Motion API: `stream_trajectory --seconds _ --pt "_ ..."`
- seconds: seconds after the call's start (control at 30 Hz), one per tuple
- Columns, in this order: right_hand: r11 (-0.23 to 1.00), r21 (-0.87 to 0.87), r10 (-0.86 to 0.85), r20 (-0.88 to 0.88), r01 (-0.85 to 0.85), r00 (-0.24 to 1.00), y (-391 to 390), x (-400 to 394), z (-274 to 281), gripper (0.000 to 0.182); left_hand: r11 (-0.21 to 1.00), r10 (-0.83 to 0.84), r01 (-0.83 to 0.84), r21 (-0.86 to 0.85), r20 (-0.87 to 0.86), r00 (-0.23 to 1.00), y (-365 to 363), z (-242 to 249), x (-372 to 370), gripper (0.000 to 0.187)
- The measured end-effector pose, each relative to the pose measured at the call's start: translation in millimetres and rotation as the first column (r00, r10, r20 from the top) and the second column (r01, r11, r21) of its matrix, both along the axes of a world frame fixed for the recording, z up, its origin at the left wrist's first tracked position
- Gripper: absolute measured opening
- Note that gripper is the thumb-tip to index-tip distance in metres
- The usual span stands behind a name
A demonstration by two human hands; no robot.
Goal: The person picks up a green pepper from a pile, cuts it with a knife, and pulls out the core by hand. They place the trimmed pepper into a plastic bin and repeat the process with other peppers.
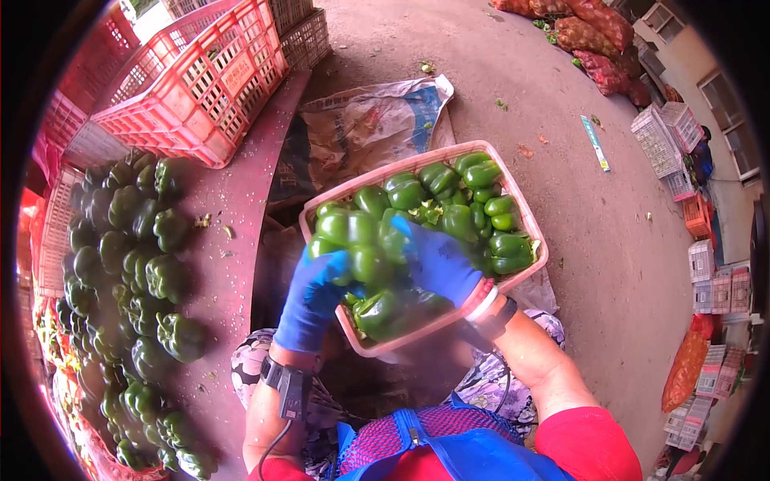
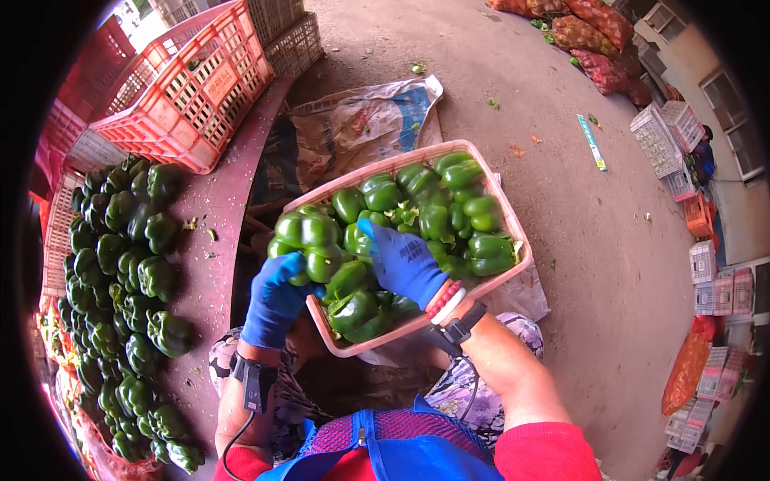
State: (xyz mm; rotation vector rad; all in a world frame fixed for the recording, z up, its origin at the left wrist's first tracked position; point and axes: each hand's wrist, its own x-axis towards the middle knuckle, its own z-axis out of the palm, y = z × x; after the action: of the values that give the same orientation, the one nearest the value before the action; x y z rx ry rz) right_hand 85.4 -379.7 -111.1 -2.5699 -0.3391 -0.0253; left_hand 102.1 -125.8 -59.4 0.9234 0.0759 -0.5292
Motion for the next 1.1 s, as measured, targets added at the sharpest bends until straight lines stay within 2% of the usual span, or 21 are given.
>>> stream_trajectory --seconds 0.03,0.07,0.1,0.13,0.17,0.2,0.23,0.27,0.3,0.33,0.43,0.5,0.63,0.7,0.77,0.87,0.93,0.97,1.03,1.1 --pt "0.998 -0.058 -0.035 -0.022 0.034 0.999 -9.8 0.0 -13.2 0.069 0.998 0.054 -0.056 -0.035 -0.033 0.998 3.6 -1.5 2.1 0.045" --pt "0.991 -0.118 -0.074 -0.044 0.069 0.996 -18.7 -1.7 -15.4 0.066 0.977 0.134 -0.138 -0.163 -0.035 0.990 13.1 -0.1 10.7 0.043" --pt "0.978 -0.173 -0.139 -0.100 0.120 0.985 -30.4 -4.7 -15.3 0.057 0.966 0.134 -0.126 -0.226 0.016 0.991 23.8 3.8 19.3 0.044" --pt "0.990 0.056 -0.121 -0.159 0.131 0.980 -30.6 -5.8 -8.1 0.059 0.951 0.139 -0.115 -0.288 0.064 0.988 28.7 17.0 23.1 0.046" --pt "0.949 0.280 -0.084 -0.210 0.143 0.974 -30.4 -6.1 1.1 0.061 0.987 0.151 -0.148 -0.058 0.058 0.987 29.6 26.0 19.0 0.047" --pt "0.858 0.489 -0.035 -0.251 0.158 0.967 -27.7 -5.9 15.7 0.064 1.000 0.029 -0.030 0.002 0.101 0.994 24.6 21.3 18.6 0.049" --pt "0.677 0.717 0.135 -0.343 0.167 0.929 -15.9 -5.5 46.8 0.081 0.994 -0.095 0.086 0.069 0.136 0.986 14.9 12.7 18.1 0.052" --pt "0.647 0.760 0.217 -0.253 0.055 0.943 -4.8 -3.7 58.4 0.083 0.970 -0.222 0.200 0.141 0.158 0.962 4.2 8.1 15.3 0.054" --pt "0.605 0.794 0.292 -0.159 -0.054 0.943 5.5 -2.1 65.3 0.086 0.937 -0.279 0.242 0.252 0.123 0.952 -8.9 15.2 7.2 0.061" --pt "0.555 0.816 0.356 -0.059 -0.160 0.933 8.8 -2.0 66.7 0.088 0.927 -0.203 0.196 0.319 -0.010 0.979 -22.9 22.0 -8.9 0.067" --pt "0.612 0.781 0.425 -0.189 -0.126 0.885 0.1 -1.6 62.4 0.089 0.884 -0.248 0.168 0.437 0.133 0.960 -34.3 3.8 -12.0 0.069" --pt "0.584 0.802 0.410 -0.163 -0.121 0.898 -0.3 -0.4 59.5 0.089 0.827 -0.308 0.139 0.545 0.233 0.922 -31.7 1.1 -7.1 0.070" --pt "0.476 0.879 0.395 -0.203 -0.010 0.896 -3.6 -3.7 59.3 0.086 0.898 -0.351 0.289 0.332 0.142 0.926 -29.2 2.5 1.7 0.074" --pt "0.405 0.880 0.504 -0.441 0.248 0.743 -18.9 -2.3 65.3 0.086 0.916 -0.370 0.350 0.199 0.075 0.926 -25.1 5.9 5.0 0.078" --pt "0.164 0.944 0.578 -0.326 0.285 0.748 -19.2 -0.7 53.7 0.086 0.918 -0.388 0.371 0.143 0.117 0.914 -19.0 5.6 6.4 0.082" --pt "-0.076 0.914 0.615 -0.272 0.399 0.740 -19.0 -6.8 46.7 0.085 0.922 -0.386 0.387 0.015 0.129 0.913 -14.3 8.8 5.3 0.090" --pt "-0.183 0.891 0.585 -0.242 0.416 0.774 -20.6 -10.6 37.2 0.089 0.929 -0.351 0.360 -0.091 0.100 0.931 -12.8 7.2 1.8 0.090" --pt "-0.249 0.864 0.565 -0.237 0.437 0.790 -23.9 -11.6 24.9 0.091 0.916 -0.295 0.296 -0.270 0.044 0.954 -10.9 -8.2 -0.5 0.090" --pt "-0.361 0.851 0.497 -0.171 0.382 0.851 -16.5 -7.4 35.3 0.098 0.910 -0.209 0.181 -0.372 -0.037 0.977 -13.3 -15.5 3.0 0.088" --pt "-0.464 0.823 0.533 -0.036 0.328 0.846 -22.2 0.8 42.8 0.100 0.948 -0.144 0.119 -0.295 -0.066 0.987 -15.0 -12.0 12.3 0.076"
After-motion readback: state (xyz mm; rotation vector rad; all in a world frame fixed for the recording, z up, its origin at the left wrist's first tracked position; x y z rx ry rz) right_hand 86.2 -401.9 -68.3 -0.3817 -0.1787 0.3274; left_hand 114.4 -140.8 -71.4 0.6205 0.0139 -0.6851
